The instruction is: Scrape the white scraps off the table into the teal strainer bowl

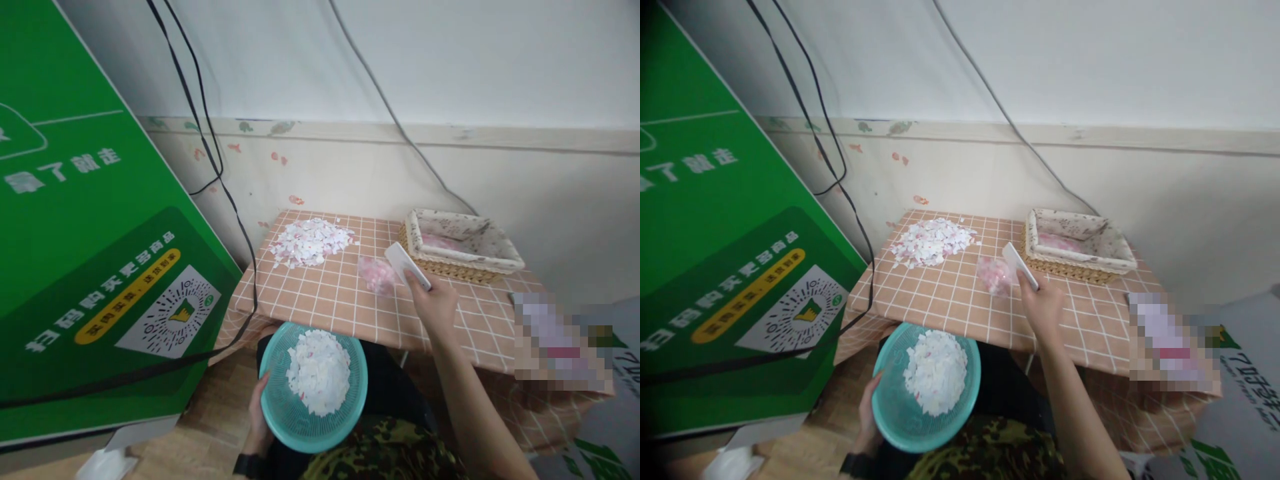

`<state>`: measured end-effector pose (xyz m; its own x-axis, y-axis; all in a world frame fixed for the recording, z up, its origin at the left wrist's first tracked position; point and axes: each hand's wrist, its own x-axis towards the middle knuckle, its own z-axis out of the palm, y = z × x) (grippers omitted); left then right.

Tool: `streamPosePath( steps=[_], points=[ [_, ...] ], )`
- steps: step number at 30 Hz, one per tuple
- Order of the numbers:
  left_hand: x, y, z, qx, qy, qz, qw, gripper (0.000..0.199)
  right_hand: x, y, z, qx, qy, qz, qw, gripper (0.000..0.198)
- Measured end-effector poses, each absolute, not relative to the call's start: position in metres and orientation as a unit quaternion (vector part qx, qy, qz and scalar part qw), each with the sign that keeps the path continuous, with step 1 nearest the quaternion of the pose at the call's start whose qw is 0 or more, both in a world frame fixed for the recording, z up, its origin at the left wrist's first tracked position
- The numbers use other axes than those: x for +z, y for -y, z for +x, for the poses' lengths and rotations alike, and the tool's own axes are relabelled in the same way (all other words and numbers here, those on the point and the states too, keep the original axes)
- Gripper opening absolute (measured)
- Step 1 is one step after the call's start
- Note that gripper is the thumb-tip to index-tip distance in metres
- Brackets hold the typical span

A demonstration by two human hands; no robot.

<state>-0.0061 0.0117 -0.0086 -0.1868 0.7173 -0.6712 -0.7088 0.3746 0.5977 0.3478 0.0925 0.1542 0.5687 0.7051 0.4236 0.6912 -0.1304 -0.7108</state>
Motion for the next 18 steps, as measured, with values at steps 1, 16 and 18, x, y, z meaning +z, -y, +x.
streamPosePath(
  steps=[1, 16, 18],
  points=[
    [-0.007, -0.012, -0.006, 0.558, -0.533, -0.001, 0.636, 0.018, 0.151, -0.093, 0.353, -0.001, 0.463, -0.764, 0.45, 0.044],
    [0.012, -0.021, -0.004, 0.53, -0.572, -0.007, 0.626, 0.02, 0.151, -0.154, 0.361, 0.095, 0.535, -0.721, 0.43, 0.04],
    [0.005, -0.021, -0.007, 0.54, -0.578, 0.001, 0.613, 0.018, 0.148, -0.163, 0.365, 0.139, 0.564, -0.701, 0.414, 0.038]
  ],
)
